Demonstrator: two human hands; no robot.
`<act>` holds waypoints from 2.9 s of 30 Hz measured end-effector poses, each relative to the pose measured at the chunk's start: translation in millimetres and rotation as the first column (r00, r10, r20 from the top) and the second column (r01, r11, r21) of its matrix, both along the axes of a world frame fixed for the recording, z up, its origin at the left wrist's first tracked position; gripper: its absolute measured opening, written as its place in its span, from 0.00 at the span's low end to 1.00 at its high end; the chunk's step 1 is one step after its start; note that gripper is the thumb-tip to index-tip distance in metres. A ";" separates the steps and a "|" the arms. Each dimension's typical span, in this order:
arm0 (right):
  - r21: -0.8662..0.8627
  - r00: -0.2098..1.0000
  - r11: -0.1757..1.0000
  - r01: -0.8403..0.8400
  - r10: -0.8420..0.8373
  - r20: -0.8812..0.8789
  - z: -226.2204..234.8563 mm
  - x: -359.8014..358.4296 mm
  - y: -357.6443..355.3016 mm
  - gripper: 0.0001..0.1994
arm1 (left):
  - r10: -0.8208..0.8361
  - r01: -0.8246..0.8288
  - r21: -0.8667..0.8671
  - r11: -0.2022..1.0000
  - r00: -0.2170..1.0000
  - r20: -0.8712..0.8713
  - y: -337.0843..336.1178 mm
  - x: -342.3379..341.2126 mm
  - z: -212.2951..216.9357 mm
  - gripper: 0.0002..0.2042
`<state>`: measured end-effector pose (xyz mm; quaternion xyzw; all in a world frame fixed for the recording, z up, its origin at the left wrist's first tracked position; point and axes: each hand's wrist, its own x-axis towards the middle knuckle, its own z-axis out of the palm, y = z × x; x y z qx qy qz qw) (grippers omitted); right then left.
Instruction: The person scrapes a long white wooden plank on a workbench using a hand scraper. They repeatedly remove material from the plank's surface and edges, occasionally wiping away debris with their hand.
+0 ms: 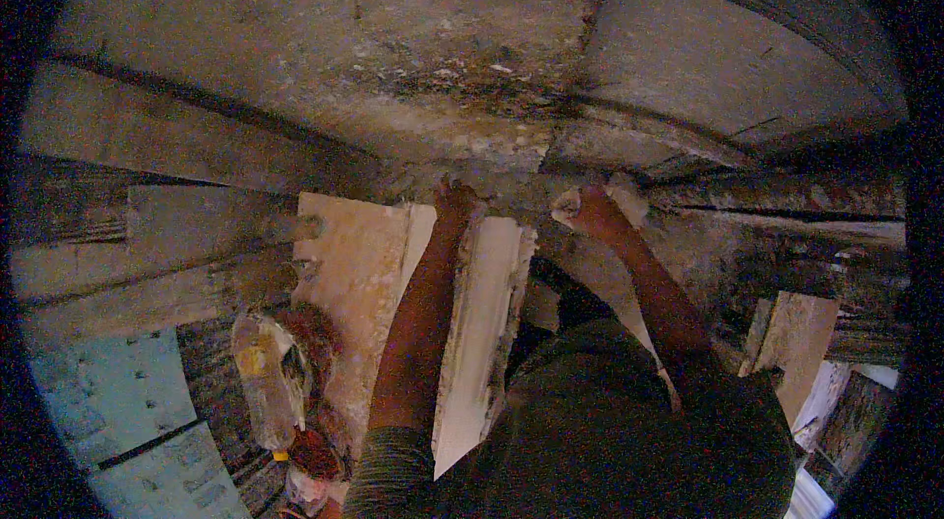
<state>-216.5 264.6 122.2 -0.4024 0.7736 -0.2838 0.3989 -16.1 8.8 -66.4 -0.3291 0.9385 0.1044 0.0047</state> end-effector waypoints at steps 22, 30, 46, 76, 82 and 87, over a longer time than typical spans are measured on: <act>-0.137 0.916 0.988 -0.070 0.009 -0.400 -62.7 65.3 -35.5 0.19 | 0.253 -0.191 -0.382 0.904 0.960 0.118 -61.2 19.1 19.3 0.28; 0.006 0.969 0.989 -0.144 0.143 -0.201 -11.0 102.9 -76.9 0.18 | 0.110 -0.091 -0.116 0.989 0.980 0.165 -89.0 54.6 69.9 0.22; -0.290 0.968 0.949 -0.120 0.047 -0.246 -86.9 126.2 -167.7 0.16 | 0.104 -0.040 0.151 0.988 0.888 -0.448 -114.9 65.9 68.3 0.22; -0.230 0.984 0.972 -0.056 0.092 0.152 -29.7 221.4 3.0 0.16 | 0.078 -0.037 0.201 0.979 0.976 -0.203 -17.6 108.7 125.4 0.11; -0.409 0.994 0.910 0.067 -0.023 0.110 -21.7 181.1 19.0 0.13 | 0.242 -0.106 0.459 0.882 0.938 -0.249 16.0 189.4 149.4 0.15; -0.117 0.936 0.934 0.337 -0.318 0.153 -28.4 144.5 55.0 0.13 | 0.902 -0.188 0.982 0.028 0.429 0.057 66.6 280.3 147.8 0.08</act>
